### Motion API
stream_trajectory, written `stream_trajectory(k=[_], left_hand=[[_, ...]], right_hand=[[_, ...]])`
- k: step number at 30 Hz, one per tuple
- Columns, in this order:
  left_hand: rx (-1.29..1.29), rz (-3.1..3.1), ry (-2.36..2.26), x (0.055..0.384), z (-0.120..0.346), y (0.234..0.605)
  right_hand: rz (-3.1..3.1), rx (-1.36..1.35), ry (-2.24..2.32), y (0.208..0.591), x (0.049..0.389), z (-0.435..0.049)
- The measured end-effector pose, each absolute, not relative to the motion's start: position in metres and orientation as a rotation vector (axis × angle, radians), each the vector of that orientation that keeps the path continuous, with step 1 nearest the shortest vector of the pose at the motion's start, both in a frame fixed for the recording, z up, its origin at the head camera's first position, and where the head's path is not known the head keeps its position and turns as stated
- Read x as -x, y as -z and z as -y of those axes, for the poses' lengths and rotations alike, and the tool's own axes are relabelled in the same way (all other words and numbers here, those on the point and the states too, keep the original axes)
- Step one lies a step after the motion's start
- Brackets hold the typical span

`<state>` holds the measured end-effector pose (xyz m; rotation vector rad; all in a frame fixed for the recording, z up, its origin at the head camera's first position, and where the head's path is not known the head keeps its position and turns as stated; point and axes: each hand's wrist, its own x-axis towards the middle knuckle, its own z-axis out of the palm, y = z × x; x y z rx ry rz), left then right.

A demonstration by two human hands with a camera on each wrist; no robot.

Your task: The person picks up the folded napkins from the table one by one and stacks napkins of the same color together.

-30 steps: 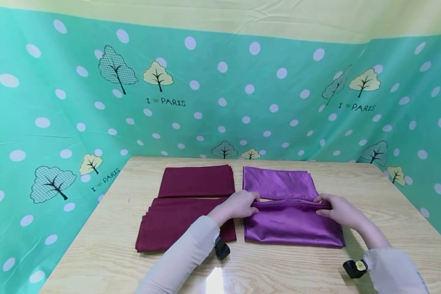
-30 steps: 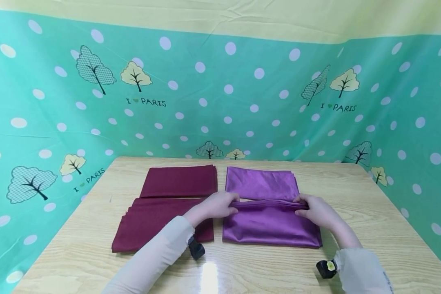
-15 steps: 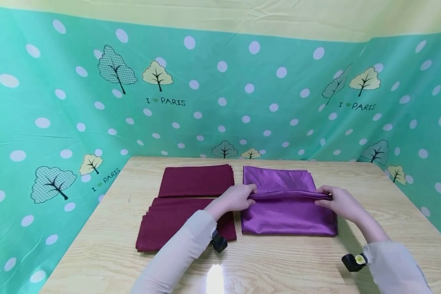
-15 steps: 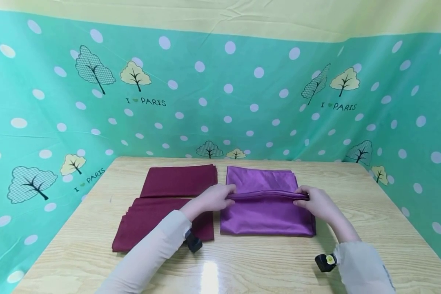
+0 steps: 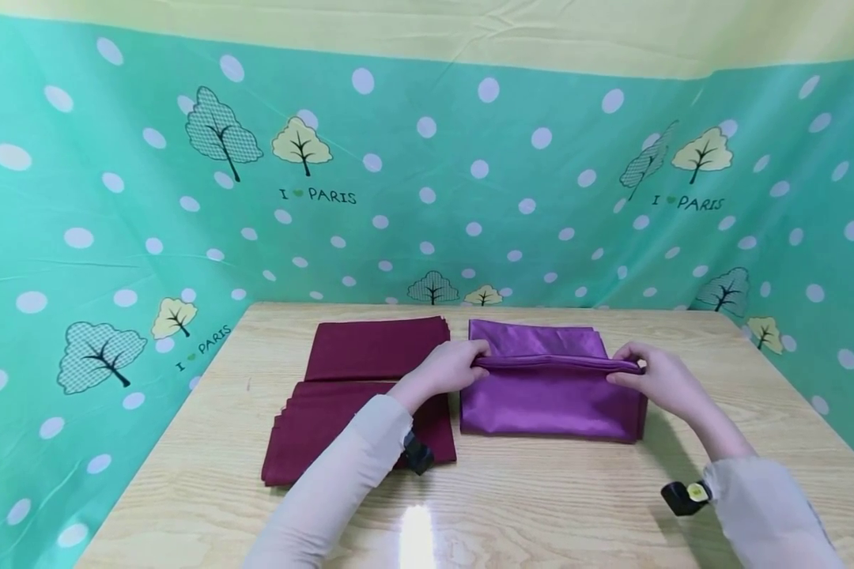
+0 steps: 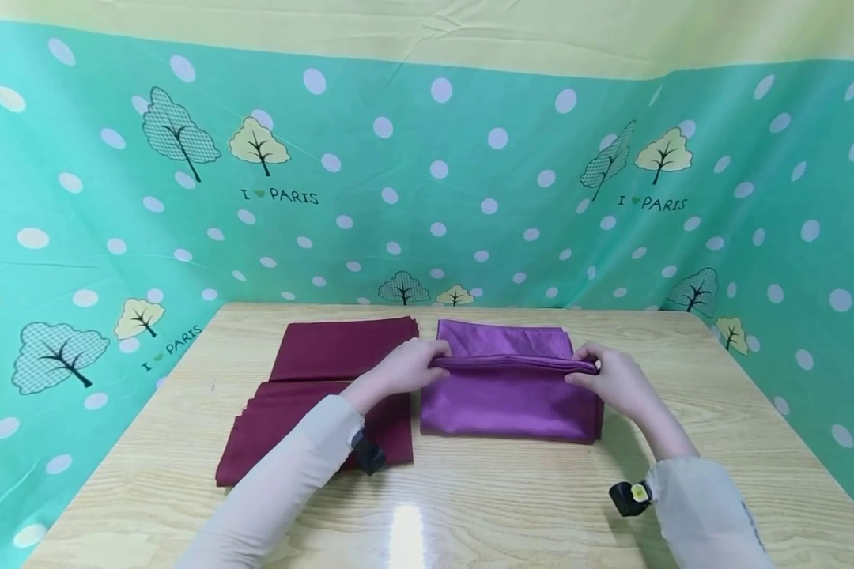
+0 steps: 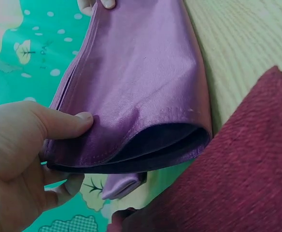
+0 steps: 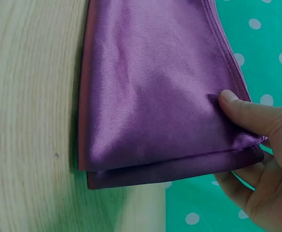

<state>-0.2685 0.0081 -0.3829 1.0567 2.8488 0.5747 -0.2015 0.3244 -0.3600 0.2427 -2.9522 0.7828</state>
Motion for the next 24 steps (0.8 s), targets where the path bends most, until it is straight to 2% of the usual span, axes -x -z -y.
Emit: stream_trajectory(k=[24], left_hand=[[-1.047, -2.937, -0.607, 0.286, -0.006, 0.356]], right_hand=[[2.847, -0.231, -0.751, 0.333, 0.215, -0.329]])
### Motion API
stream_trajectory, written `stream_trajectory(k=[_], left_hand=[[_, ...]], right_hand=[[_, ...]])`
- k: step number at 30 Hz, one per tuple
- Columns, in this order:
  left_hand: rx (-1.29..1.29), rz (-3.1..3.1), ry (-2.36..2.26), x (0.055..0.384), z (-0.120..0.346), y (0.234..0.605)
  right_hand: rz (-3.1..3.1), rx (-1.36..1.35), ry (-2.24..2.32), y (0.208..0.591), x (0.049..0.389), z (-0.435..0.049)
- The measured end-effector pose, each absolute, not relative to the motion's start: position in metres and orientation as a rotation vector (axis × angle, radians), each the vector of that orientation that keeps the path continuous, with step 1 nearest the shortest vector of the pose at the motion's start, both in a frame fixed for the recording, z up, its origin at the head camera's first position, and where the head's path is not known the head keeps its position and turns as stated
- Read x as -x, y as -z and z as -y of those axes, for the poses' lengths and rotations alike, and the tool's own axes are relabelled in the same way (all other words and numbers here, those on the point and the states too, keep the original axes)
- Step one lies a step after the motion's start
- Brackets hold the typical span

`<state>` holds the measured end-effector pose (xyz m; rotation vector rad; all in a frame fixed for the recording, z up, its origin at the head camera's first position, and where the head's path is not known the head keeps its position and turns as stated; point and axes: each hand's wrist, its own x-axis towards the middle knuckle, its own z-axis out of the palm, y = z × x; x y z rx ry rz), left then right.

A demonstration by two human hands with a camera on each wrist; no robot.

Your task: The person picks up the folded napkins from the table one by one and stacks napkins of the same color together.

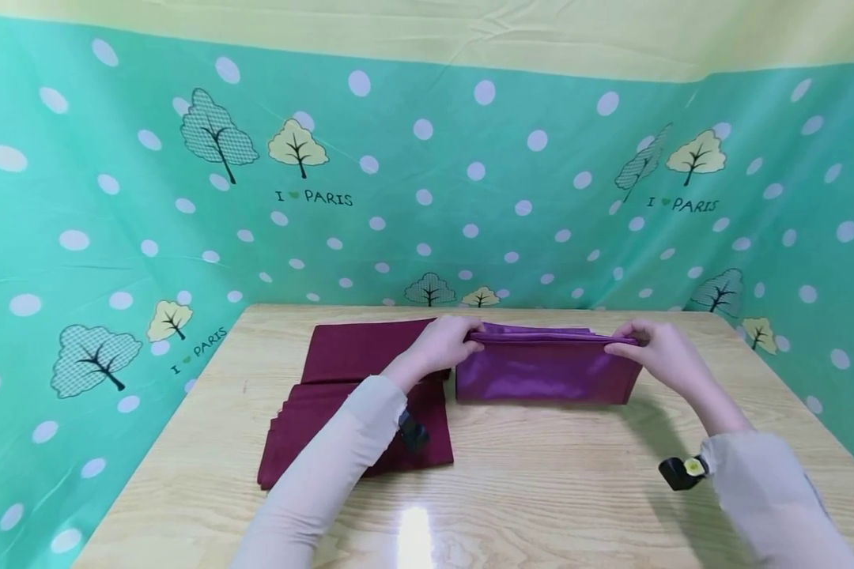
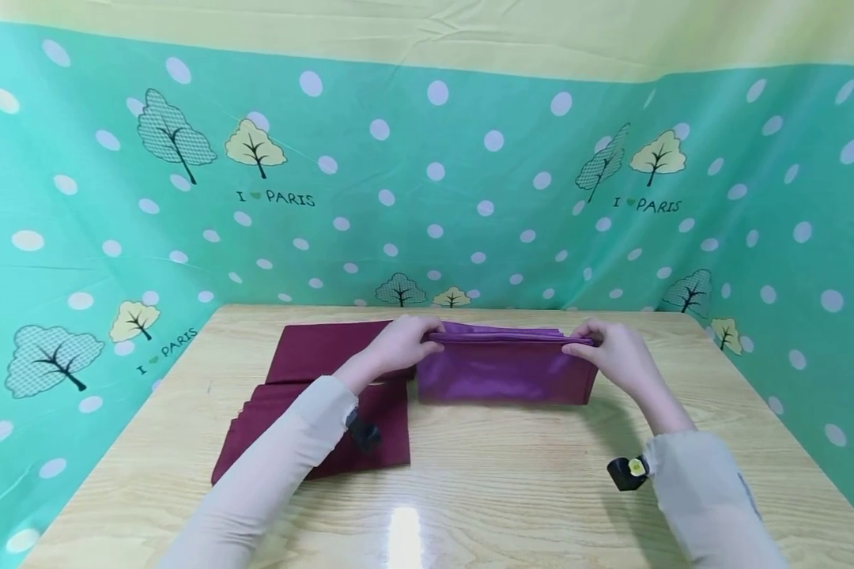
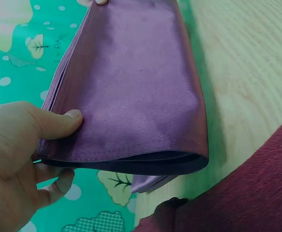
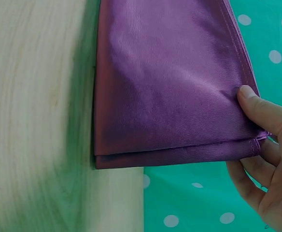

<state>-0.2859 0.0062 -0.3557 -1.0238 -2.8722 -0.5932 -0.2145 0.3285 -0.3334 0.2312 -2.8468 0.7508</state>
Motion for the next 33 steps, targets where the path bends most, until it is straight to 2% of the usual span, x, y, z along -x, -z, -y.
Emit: stream_trajectory(k=[33], left_hand=[[0.893, 2.840, 0.793, 0.309, -0.003, 0.344]], right_hand=[[2.808, -0.194, -0.756, 0.316, 0.241, -0.324]])
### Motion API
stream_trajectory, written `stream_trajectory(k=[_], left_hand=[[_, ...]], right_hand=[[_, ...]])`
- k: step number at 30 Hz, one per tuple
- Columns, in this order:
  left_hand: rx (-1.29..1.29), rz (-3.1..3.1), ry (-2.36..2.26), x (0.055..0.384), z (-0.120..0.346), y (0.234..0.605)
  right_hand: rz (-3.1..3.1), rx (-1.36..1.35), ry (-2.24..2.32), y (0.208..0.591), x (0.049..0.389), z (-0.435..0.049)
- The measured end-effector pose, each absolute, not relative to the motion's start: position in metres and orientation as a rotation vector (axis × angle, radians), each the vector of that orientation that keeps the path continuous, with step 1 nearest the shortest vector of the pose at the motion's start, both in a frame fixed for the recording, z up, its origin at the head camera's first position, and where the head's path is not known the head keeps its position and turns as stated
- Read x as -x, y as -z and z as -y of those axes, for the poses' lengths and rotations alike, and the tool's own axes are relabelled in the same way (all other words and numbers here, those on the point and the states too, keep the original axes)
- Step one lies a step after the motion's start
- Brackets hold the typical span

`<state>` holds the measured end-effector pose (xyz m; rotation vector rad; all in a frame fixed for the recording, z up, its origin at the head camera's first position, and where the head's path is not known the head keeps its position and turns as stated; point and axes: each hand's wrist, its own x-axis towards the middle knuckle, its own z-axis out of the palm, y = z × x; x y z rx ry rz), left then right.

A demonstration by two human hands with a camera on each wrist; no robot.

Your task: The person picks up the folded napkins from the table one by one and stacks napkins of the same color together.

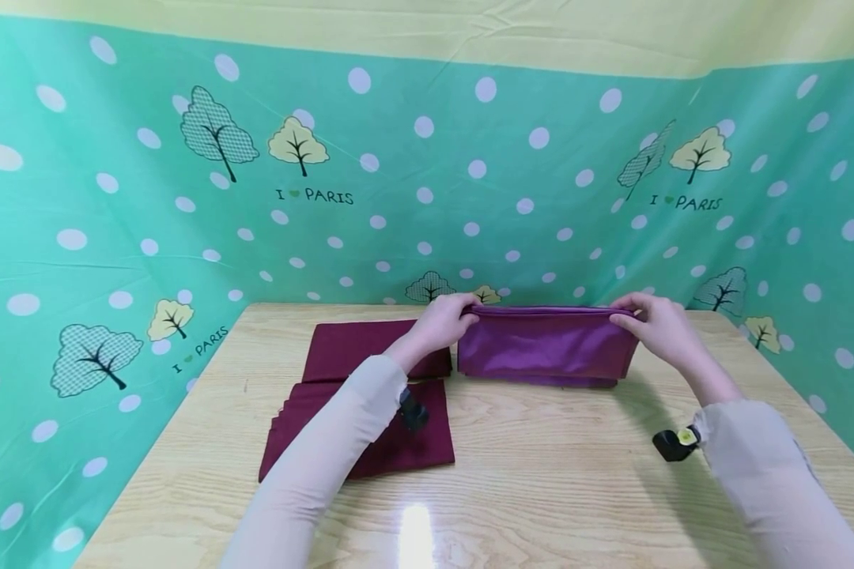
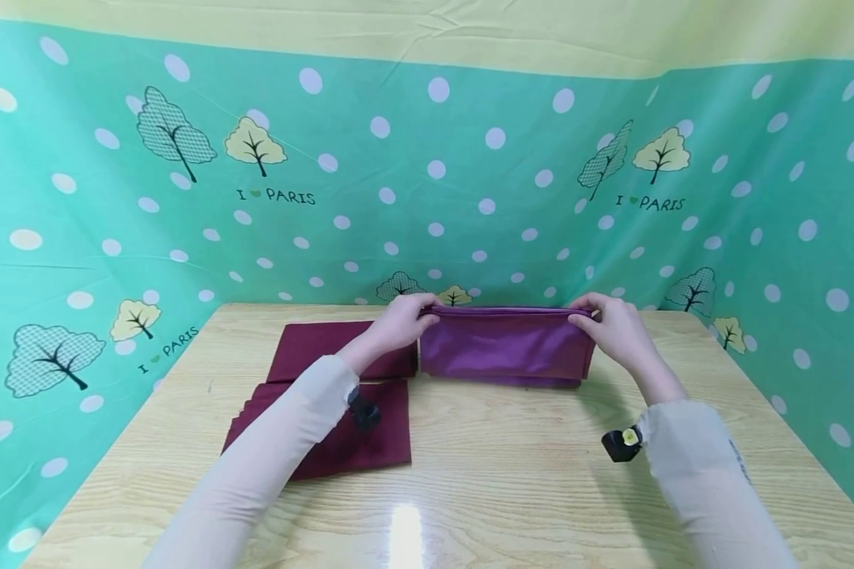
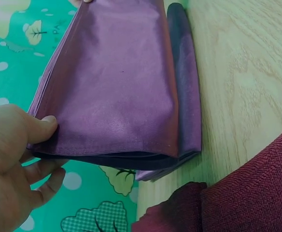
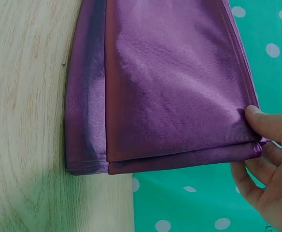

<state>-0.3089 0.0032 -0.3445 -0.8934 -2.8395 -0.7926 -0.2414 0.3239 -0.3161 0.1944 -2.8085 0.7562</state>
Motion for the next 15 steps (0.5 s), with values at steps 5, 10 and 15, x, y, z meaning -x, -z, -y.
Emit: stream_trajectory(k=[5, 10, 15], left_hand=[[0.819, 2.853, 0.910, 0.3128, -0.0036, 0.3488], [0.812, 2.868, 0.896, 0.3171, -0.0063, 0.3527], [0.804, 2.875, 0.890, 0.3193, -0.0086, 0.3519]], right_hand=[[2.797, -0.157, -0.756, 0.3168, 0.2444, -0.3248], [2.793, -0.160, -0.733, 0.3181, 0.2480, -0.3269], [2.810, -0.158, -0.732, 0.3200, 0.2510, -0.3291]])
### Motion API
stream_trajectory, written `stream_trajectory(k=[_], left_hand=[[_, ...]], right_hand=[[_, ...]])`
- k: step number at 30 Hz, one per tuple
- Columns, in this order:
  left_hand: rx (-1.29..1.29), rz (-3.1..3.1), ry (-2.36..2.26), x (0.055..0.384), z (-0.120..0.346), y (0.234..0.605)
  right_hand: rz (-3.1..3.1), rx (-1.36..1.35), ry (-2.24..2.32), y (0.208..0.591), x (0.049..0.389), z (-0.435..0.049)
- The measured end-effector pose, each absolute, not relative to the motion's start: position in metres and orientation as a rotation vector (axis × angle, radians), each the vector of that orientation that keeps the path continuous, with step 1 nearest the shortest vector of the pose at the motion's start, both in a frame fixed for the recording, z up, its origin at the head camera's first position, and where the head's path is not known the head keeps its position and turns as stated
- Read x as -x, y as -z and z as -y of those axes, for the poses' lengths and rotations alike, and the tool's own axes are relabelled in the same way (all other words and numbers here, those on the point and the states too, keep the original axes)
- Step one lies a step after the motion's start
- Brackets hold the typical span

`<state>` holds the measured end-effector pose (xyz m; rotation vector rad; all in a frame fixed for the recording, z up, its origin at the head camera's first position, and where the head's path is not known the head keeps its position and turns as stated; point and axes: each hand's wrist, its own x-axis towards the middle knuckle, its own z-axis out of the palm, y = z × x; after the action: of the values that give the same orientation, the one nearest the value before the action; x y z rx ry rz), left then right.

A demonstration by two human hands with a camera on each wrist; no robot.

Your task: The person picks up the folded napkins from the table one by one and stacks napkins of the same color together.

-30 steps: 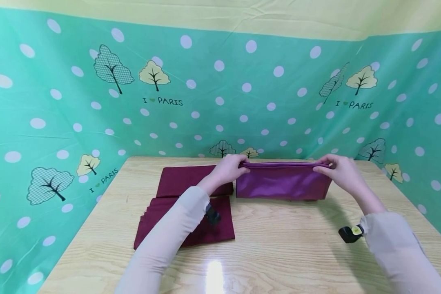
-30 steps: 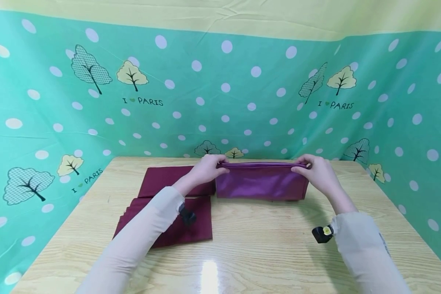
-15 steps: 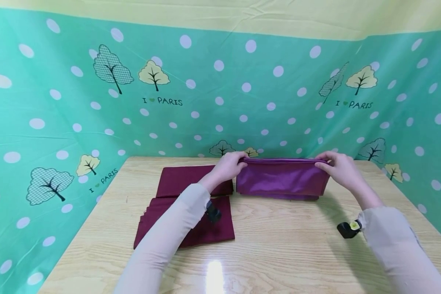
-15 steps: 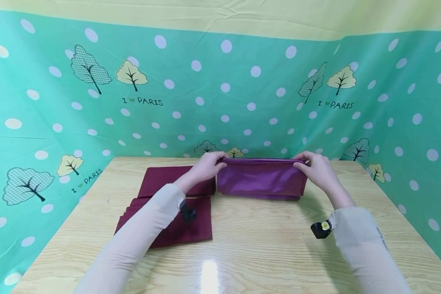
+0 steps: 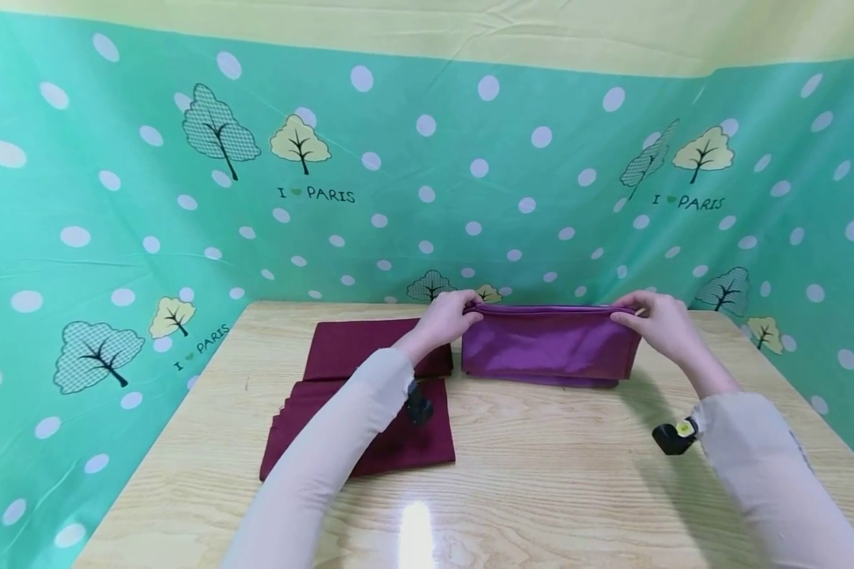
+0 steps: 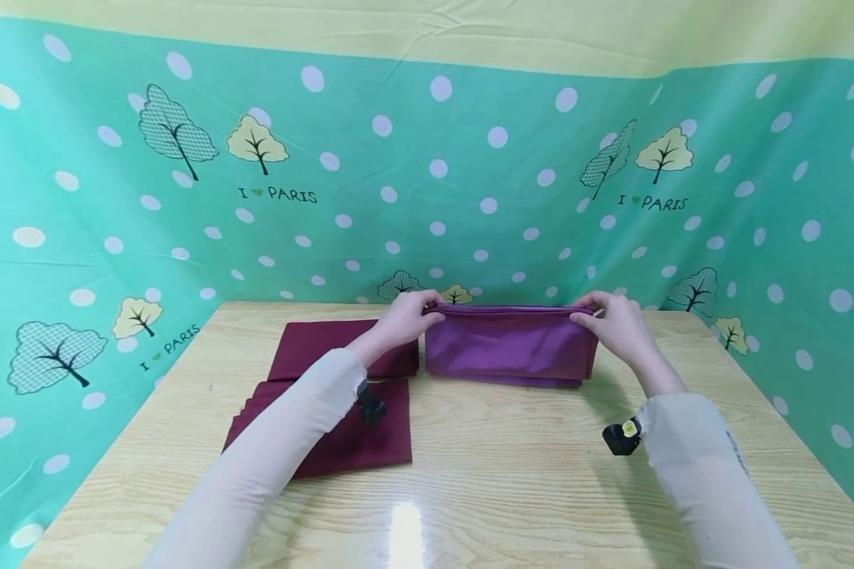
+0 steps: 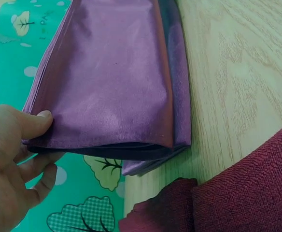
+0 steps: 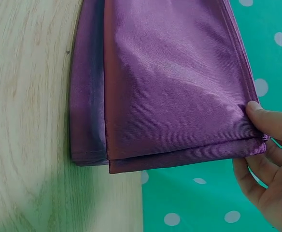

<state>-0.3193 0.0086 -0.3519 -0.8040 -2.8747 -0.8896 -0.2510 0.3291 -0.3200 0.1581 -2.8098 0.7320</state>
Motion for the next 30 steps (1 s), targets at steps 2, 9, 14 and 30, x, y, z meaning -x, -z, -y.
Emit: stream_trajectory(k=[2, 9, 14, 30], left_hand=[[0.803, 2.872, 0.883, 0.320, -0.010, 0.352], [0.803, 2.884, 0.928, 0.322, -0.014, 0.354], [0.797, 2.890, 0.954, 0.324, -0.015, 0.356], [0.735, 2.921, 0.952, 0.340, -0.019, 0.370]], right_hand=[[2.826, -0.148, -0.732, 0.321, 0.252, -0.330], [2.860, -0.132, -0.748, 0.329, 0.257, -0.335], [2.870, -0.135, -0.802, 0.333, 0.260, -0.337], [2.909, -0.131, -0.731, 0.340, 0.271, -0.334]])
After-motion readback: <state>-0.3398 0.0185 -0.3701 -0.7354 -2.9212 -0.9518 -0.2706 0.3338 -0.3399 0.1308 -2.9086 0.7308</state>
